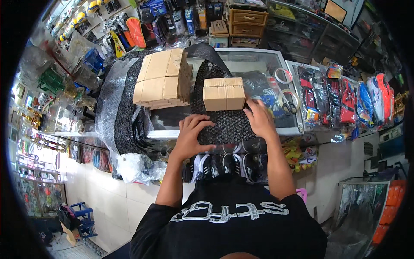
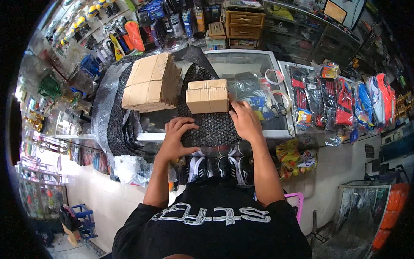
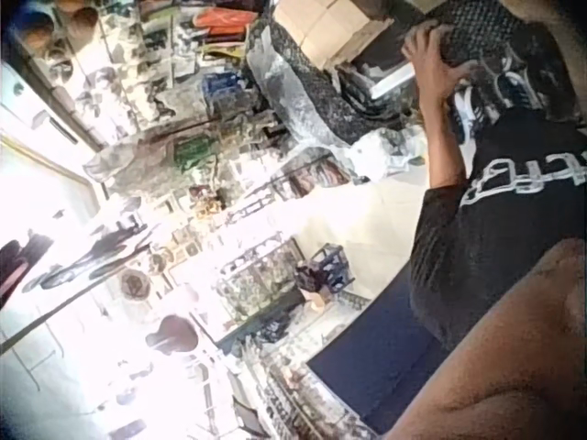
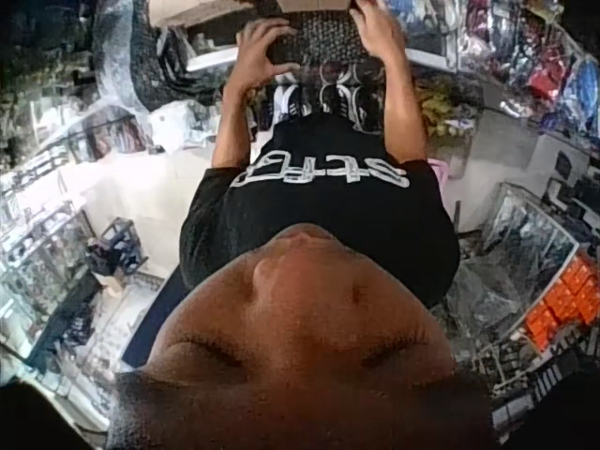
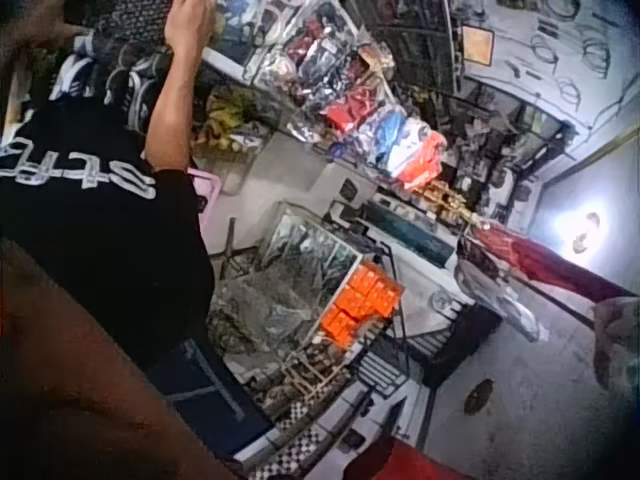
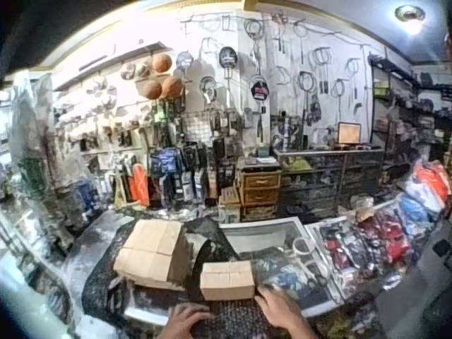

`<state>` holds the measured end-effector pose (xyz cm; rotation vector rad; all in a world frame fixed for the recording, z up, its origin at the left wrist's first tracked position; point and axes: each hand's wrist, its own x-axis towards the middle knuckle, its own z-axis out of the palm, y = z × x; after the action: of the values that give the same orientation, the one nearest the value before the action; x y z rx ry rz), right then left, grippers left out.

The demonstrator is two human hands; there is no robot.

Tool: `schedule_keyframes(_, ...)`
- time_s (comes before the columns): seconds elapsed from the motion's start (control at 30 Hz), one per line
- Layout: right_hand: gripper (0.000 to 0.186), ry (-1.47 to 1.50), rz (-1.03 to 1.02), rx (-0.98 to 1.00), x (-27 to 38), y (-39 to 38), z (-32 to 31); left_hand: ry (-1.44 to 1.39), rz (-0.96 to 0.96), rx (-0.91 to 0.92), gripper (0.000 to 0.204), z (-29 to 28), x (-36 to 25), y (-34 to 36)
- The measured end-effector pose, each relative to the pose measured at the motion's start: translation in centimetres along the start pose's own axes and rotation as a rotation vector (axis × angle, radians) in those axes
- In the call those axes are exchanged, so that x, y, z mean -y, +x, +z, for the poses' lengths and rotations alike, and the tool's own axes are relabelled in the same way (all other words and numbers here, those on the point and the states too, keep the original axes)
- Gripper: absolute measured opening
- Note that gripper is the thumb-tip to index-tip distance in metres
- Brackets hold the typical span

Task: The person assembles small cardboard boxes and places packaged red items inside them. They seal the boxes with clear tape and then wrap each box in black bubble wrap. The wrapped packages are placed into a pink plastic basket.

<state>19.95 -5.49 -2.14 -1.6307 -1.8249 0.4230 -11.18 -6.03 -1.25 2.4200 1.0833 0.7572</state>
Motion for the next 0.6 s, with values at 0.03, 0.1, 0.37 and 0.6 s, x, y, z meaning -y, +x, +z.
schedule_keyframes(0.03,0.051,-0.013,-0.007,0.003,0.0,0.2,0.0,0.034,0.019,0.019,0.068,0.1,-0.1,0.3)
schedule_keyframes(0.1,0.050,-0.077,-0.034,-0.008,-1.4,0.1,0.7,0.075,0.038,0.030,0.055,0.3,-0.5,0.4)
schedule_keyframes(0.37,0.070,0.244,-0.148,-0.130,-1.5,-1.0,-0.6,-0.111,-0.034,-0.224,0.018,1.4,-0.7,1.9)
schedule_keyframes(0.6,0.058,0.116,-0.320,-0.070,0.1,-1.8,-2.0,-0.083,-0.015,-0.447,0.022,1.5,-0.6,5.0)
